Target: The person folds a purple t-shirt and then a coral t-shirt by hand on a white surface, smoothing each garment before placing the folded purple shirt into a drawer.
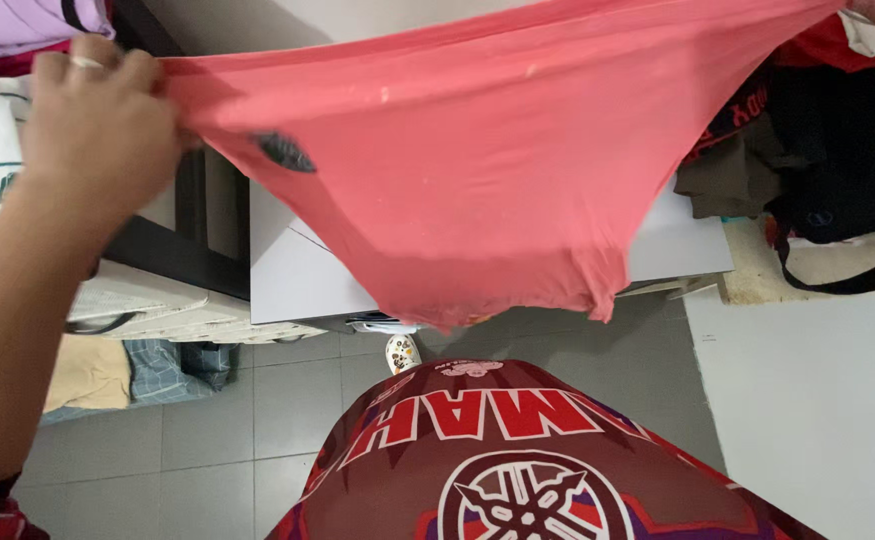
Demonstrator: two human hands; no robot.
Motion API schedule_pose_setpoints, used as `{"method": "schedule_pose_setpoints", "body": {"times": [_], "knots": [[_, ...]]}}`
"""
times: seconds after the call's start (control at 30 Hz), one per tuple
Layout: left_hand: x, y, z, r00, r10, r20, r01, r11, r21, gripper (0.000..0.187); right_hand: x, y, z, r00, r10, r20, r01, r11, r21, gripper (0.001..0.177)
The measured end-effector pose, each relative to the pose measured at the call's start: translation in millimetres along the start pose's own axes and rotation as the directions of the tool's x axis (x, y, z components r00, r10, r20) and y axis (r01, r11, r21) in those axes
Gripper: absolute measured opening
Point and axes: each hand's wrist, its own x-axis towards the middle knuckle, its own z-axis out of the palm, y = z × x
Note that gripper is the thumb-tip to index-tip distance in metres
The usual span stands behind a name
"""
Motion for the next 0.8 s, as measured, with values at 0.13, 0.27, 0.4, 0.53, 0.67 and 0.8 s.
{"method": "schedule_pose_setpoints", "body": {"times": [0.13,0.27,0.4,0.53,0.67,0.8], "knots": [[-14.8,-27.3,25.4,0.980,-0.094,-0.173,0.051,0.970,-0.236,0.025,2.6,-14.6,-9.0,1.000,-0.006,-0.020,0.008,0.995,0.098,0.031],[-23.1,-42.2,18.5,0.944,-0.172,-0.281,0.035,0.900,-0.434,0.024,-2.6,-23.4,-11.5,1.000,-0.013,-0.024,0.018,0.975,0.221,0.034],[-16.7,-41.1,7.4,0.938,-0.315,-0.144,0.158,0.760,-0.631,0.020,-4.1,-26.2,-12.6,0.998,-0.009,-0.061,0.028,0.948,0.316,0.036],[0.3,-32.6,2.2,0.881,-0.464,0.090,0.253,0.302,-0.919,0.019,-15.5,-21.4,-19.9,0.968,-0.180,-0.177,0.208,0.966,0.155,0.025],[19.5,-27.9,5.6,0.836,-0.413,0.360,0.338,-0.129,-0.932,0.021,-33.1,-39.2,-12.3,0.988,0.056,-0.147,-0.048,0.997,0.059,0.021],[35.4,-19.6,34.4,0.810,-0.362,0.461,0.384,-0.268,-0.884,0.023,-50.0,-111.5,-28.7,0.984,0.148,-0.101,-0.122,0.966,0.227,0.025]]}}
